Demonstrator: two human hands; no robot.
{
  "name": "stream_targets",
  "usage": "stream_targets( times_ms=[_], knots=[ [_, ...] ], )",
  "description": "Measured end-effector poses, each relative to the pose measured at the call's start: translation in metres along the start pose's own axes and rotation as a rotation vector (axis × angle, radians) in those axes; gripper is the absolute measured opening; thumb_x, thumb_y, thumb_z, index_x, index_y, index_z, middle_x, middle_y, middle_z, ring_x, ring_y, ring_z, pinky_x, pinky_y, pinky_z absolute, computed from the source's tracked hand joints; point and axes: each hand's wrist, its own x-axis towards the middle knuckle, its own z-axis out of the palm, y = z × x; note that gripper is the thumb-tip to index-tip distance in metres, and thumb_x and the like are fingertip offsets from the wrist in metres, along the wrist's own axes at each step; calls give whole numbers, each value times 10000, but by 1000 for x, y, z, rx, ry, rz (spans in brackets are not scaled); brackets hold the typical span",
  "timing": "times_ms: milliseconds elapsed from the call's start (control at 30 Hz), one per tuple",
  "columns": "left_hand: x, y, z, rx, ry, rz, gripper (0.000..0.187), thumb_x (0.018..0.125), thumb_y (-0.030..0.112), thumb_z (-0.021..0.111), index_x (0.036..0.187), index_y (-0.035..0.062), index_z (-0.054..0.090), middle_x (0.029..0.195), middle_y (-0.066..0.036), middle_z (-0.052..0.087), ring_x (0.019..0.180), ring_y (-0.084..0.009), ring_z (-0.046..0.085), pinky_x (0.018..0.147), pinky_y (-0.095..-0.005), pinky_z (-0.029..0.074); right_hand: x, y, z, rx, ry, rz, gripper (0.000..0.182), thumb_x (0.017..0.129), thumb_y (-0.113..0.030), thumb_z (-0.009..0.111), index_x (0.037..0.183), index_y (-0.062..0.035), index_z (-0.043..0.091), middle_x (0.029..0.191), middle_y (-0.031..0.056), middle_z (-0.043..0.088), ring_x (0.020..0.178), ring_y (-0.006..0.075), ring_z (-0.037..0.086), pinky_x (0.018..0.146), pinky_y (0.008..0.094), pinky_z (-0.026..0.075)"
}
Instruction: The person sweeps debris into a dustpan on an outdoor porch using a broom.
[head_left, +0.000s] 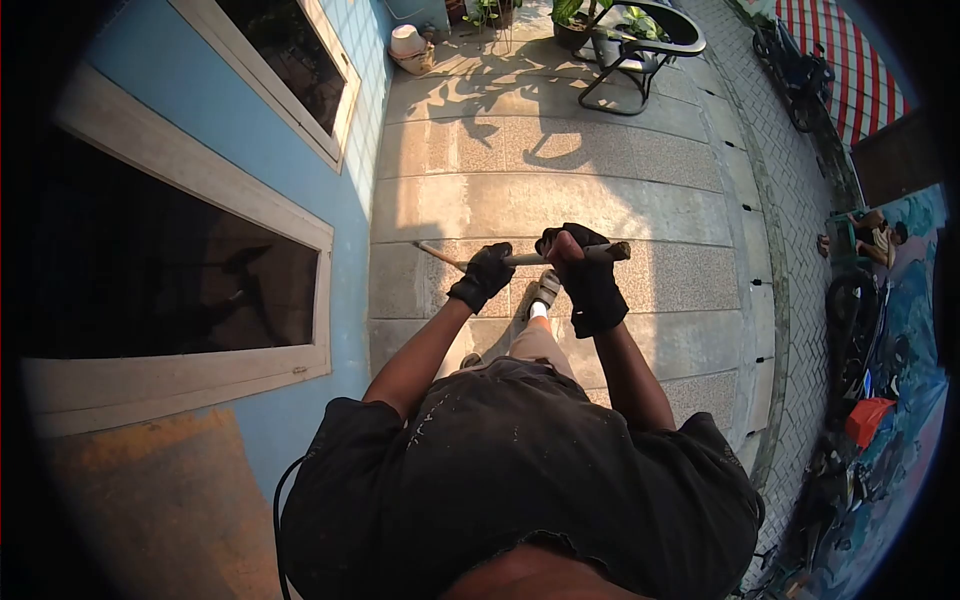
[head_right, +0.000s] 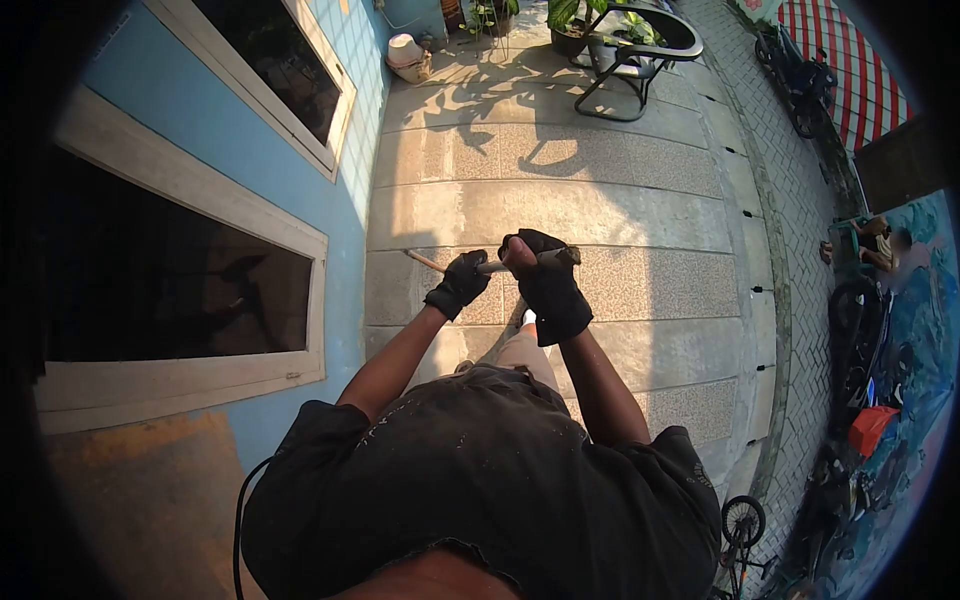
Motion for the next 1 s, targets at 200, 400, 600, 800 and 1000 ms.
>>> stream_targets(
  times_ms=[200, 400, 600, 800, 1000],
  knots=[
    [130, -19, 26, -3, 12, 7, 113, 758, 132, 618, 770, 56, 536, 682, -209, 578, 676, -419, 594, 568, -470, 467, 122, 16, -72, 28, -88, -17, 354, 961, -244, 494, 669, -44, 497, 590, -5, 446, 544, 87, 387, 526, 267, 329],
    [246, -27, 45, -1, 10, -57, 157, 766, 140, 620, 704, 62, 498, 656, -204, 560, 635, -408, 581, 537, -467, 439, 233, 17, -136, 141, -145, -57, 361, 961, -242, 495, 660, -42, 495, 600, 2, 460, 555, 98, 405, 534, 270, 339],
    [344, -68, 53, 60, 60, -86, 113, 753, 147, 625, 762, 74, 540, 695, -204, 583, 693, -411, 592, 581, -474, 459, 343, 32, -161, 253, -161, -62, 389, 967, -246, 490, 625, -62, 461, 583, 7, 436, 546, 105, 374, 538, 274, 322],
    [444, -114, 46, 21, -3, -165, 121, 763, 162, 634, 782, 76, 551, 723, -206, 597, 718, -410, 598, 601, -474, 466, 460, 53, -169, 337, -170, -7, 410, 969, -244, 479, 602, -73, 413, 544, -5, 374, 536, 110, 344, 550, 288, 312],
    [550, -160, 39, -36, -75, -31, 134, 759, 146, 650, 801, 61, 554, 757, -211, 608, 743, -415, 599, 616, -467, 468, 540, 71, -177, 159, -43, 7, 403, 956, -201, 472, 586, -76, 373, 544, 1, 332, 541, 136, 283, 598, 315, 309]
  ],
)
